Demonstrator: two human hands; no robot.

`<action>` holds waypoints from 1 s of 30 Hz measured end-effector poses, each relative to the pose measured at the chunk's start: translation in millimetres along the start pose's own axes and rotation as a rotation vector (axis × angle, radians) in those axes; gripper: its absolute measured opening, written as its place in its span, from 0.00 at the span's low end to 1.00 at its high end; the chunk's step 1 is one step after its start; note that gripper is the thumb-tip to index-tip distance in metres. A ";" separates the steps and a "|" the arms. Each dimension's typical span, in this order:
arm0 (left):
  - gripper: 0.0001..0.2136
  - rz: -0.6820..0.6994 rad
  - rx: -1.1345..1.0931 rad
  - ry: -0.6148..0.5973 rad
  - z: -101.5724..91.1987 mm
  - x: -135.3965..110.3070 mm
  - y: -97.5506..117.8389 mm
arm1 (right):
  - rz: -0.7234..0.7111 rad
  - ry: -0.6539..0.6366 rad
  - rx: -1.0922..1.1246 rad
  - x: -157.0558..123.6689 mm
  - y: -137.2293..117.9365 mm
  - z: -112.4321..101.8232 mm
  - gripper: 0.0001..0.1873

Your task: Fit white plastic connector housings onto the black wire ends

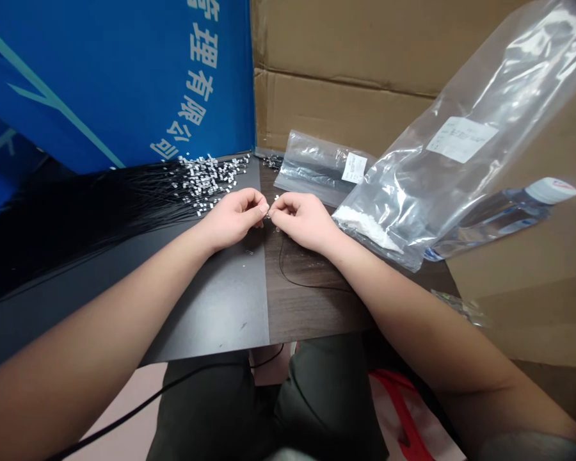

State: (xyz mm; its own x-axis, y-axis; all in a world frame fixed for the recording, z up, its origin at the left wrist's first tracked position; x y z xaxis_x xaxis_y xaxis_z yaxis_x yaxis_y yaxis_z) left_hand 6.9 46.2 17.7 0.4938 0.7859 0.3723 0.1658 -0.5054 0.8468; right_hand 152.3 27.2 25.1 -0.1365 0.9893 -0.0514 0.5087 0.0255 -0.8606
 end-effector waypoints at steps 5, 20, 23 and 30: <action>0.12 -0.005 -0.003 -0.012 1.0 -0.2 1.4 | -0.020 0.004 -0.017 -0.8 -1.2 -0.2 0.11; 0.11 -0.018 0.026 -0.014 2.0 0.0 -0.2 | -0.009 -0.021 -0.056 -2.8 -4.6 0.2 0.10; 0.10 -0.016 0.062 -0.022 2.2 -0.2 1.0 | -0.022 -0.022 -0.070 -3.0 -5.6 0.4 0.10; 0.11 -0.022 0.093 -0.034 1.9 -0.6 1.2 | -0.028 -0.026 -0.073 -2.4 -4.1 1.3 0.10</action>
Point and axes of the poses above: each hand's wrist, its own x-axis towards the middle knuckle, its own z-axis out of the palm, y = z × x, the point moved 8 cm from there along x, towards the middle knuckle, and after that the axes turned 15 degrees about z, right-handed, at the moved point
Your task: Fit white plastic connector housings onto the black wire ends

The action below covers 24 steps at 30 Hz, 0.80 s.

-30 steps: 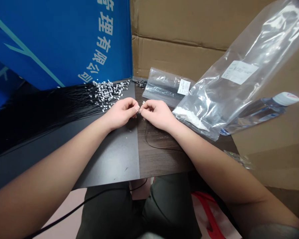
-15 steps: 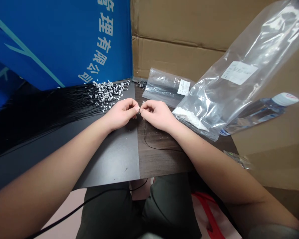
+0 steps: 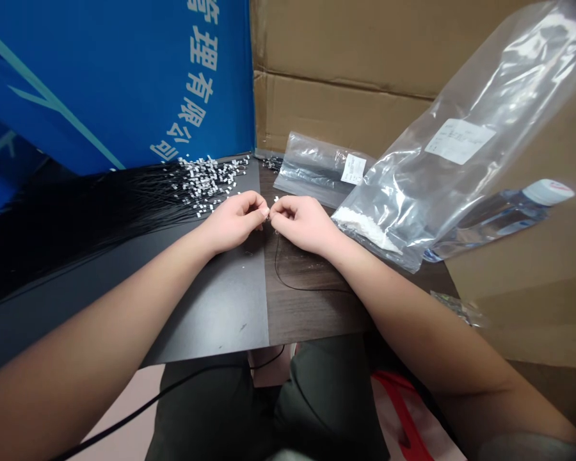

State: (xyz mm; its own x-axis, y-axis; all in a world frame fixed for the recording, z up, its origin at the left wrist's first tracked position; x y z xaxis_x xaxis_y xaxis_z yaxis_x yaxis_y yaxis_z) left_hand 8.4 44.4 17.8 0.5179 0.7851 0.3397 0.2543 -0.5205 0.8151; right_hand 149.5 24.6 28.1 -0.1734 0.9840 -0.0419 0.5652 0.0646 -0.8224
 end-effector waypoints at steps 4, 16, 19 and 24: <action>0.12 0.007 0.040 -0.015 -1.1 -0.3 0.1 | 0.008 -0.007 -0.010 -0.2 -0.3 0.5 0.11; 0.12 0.002 0.049 -0.014 -1.7 -0.4 -1.3 | 0.007 -0.017 -0.013 -1.0 -1.2 0.9 0.09; 0.12 0.002 0.054 -0.016 -1.9 -0.5 -1.3 | 0.003 -0.012 -0.021 -0.7 -1.1 0.6 0.09; 0.12 0.002 0.054 -0.011 -2.5 -0.5 -0.6 | -0.007 -0.008 -0.024 -0.6 -1.0 1.2 0.10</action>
Point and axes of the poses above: each hand's wrist, its own x-axis towards the middle knuckle, its own z-axis out of the palm, y = z × x, the point moved 8 cm from there along x, towards the middle knuckle, and after that the axes turned 15 degrees about z, right-handed, at the moved point
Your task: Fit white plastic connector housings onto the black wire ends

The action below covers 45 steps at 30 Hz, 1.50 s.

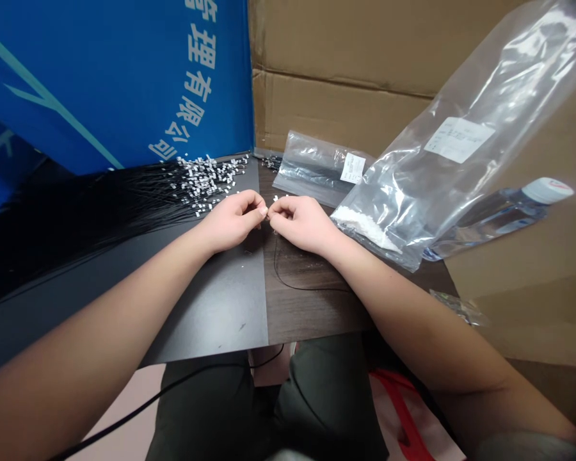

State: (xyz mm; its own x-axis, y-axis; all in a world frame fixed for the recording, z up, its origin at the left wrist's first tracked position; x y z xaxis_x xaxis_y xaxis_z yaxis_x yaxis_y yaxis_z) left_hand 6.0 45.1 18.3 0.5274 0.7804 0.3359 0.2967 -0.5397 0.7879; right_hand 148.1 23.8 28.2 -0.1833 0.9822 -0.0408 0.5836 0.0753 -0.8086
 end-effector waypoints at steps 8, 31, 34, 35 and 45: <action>0.10 -0.056 -0.177 0.146 -8.0 0.2 -1.4 | 0.035 -0.048 0.026 -4.4 -2.3 2.7 0.21; 0.09 -0.010 -0.214 0.257 -32.2 4.3 -9.2 | 0.138 -0.271 0.084 -1.1 8.0 10.8 0.14; 0.10 -0.019 -0.183 0.224 -31.8 4.6 -15.0 | 0.178 -0.330 0.116 -1.5 9.3 16.9 0.14; 0.10 -0.027 -0.181 0.222 -32.0 4.5 -17.6 | 0.205 -0.339 0.137 -0.9 10.3 18.8 0.14; 0.10 -0.051 -0.251 0.199 -33.5 4.8 -28.4 | 0.377 -0.488 0.140 -24.9 4.9 30.9 0.15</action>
Point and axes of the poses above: each hand's wrist, its own x-axis towards the middle knuckle, its own z-axis out of the palm, y = z × x, the point moved 8 cm from there along x, towards the middle knuckle, and after that the axes turned 15 degrees about z, right-handed, at the moved point
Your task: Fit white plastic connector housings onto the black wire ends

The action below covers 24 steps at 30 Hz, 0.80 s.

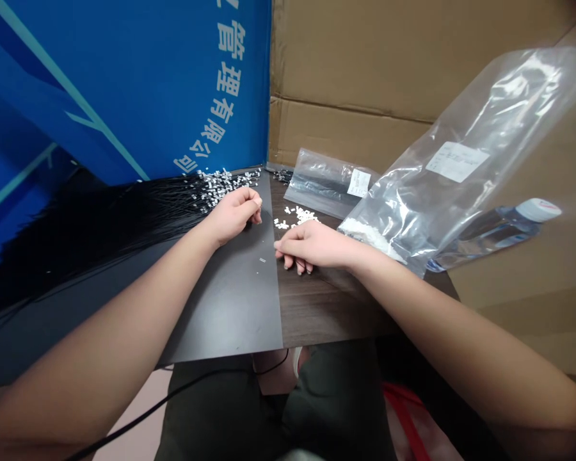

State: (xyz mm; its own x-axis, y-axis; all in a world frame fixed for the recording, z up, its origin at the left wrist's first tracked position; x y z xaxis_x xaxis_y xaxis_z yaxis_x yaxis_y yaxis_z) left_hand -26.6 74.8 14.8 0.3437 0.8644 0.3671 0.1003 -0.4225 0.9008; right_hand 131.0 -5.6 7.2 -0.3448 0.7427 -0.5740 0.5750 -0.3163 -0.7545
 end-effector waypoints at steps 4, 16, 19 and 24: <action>0.09 -0.004 0.007 -0.096 9.2 -3.8 8.5 | 0.026 -0.171 -0.107 -20.0 7.1 13.5 0.18; 0.09 -0.059 0.056 -0.336 32.9 -13.2 14.1 | -0.201 0.230 0.196 19.2 -12.7 -54.2 0.10; 0.09 -0.075 0.056 -0.329 31.9 -13.0 12.1 | -0.229 0.324 0.233 23.3 -3.1 -50.1 0.05; 0.11 -0.068 0.066 -0.325 33.0 -14.2 9.2 | -0.178 0.203 0.183 23.6 2.8 -33.0 0.05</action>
State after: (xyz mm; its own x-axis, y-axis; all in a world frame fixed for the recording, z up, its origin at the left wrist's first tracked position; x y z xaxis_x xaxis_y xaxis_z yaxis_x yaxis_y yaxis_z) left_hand 0.3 49.6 10.2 0.6125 0.7637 0.2039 0.1900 -0.3926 0.8999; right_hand 149.0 30.6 2.0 -0.2630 0.8925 -0.3665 0.3697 -0.2576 -0.8927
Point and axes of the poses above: each hand's wrist, its own x-axis towards the middle knuckle, its own z-axis out of the palm, y = z × x, the point moved 8 cm from there along x, towards the middle knuckle, and after that the axes turned 15 degrees about z, right-handed, at the moved point
